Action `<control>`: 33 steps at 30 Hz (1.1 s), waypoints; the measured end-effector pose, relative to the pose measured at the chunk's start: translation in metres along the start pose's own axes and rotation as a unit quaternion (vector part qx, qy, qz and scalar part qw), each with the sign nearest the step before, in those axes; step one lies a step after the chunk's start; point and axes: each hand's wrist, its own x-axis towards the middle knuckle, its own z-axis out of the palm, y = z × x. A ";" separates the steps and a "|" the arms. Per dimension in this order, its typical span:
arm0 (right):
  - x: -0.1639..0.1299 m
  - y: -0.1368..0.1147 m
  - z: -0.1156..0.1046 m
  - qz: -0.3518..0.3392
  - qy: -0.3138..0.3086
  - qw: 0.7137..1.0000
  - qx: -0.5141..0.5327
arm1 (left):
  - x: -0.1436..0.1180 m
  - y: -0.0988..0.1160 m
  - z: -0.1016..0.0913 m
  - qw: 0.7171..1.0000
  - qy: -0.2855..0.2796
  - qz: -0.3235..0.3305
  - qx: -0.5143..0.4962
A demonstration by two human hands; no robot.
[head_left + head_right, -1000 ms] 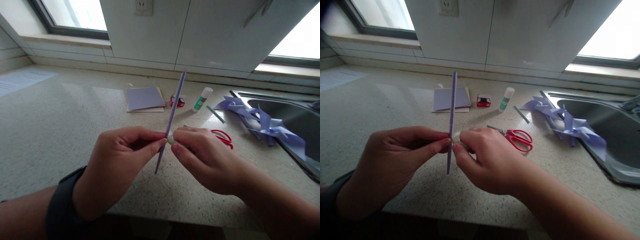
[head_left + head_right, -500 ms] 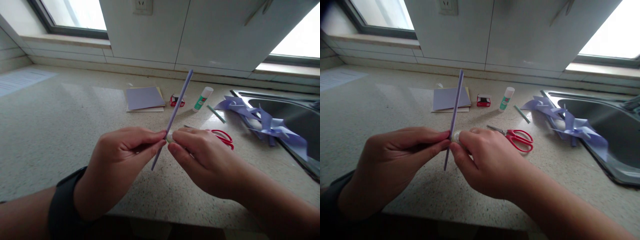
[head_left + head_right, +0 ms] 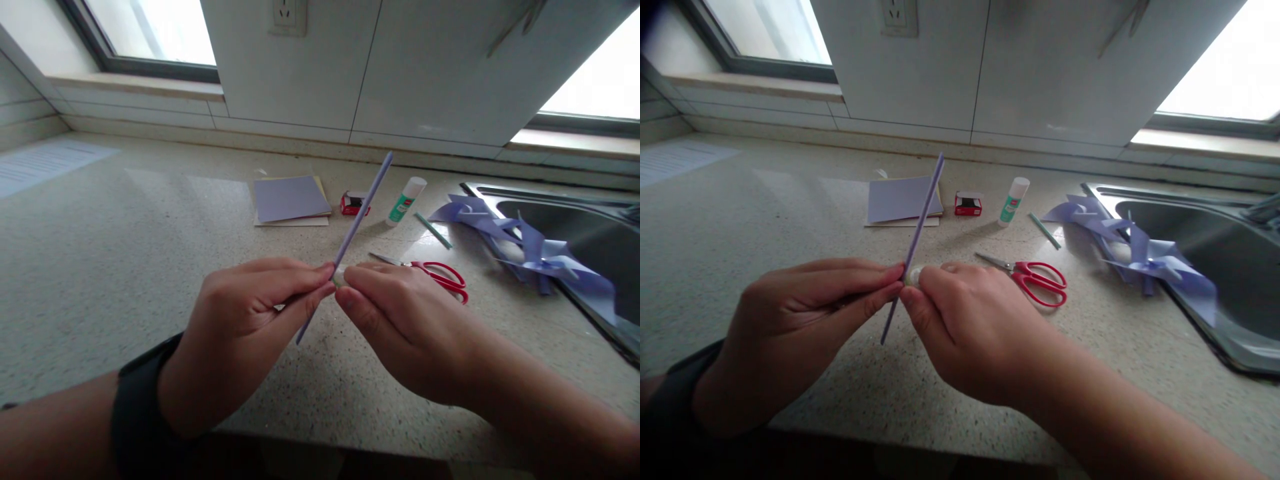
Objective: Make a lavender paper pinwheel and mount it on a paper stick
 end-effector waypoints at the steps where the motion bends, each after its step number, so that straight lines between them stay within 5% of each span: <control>1: 0.000 0.000 0.000 0.000 -0.001 1.000 -0.002 | 0.000 0.000 0.000 1.000 -0.001 0.000 -0.001; 21: -0.004 -0.003 0.003 -0.011 0.011 0.996 -0.087 | -0.001 0.004 0.003 0.999 0.011 -0.036 -0.014; 33: -0.002 -0.001 0.004 -0.006 0.009 0.997 -0.081 | 0.011 0.002 0.008 0.930 -0.006 -0.223 -0.291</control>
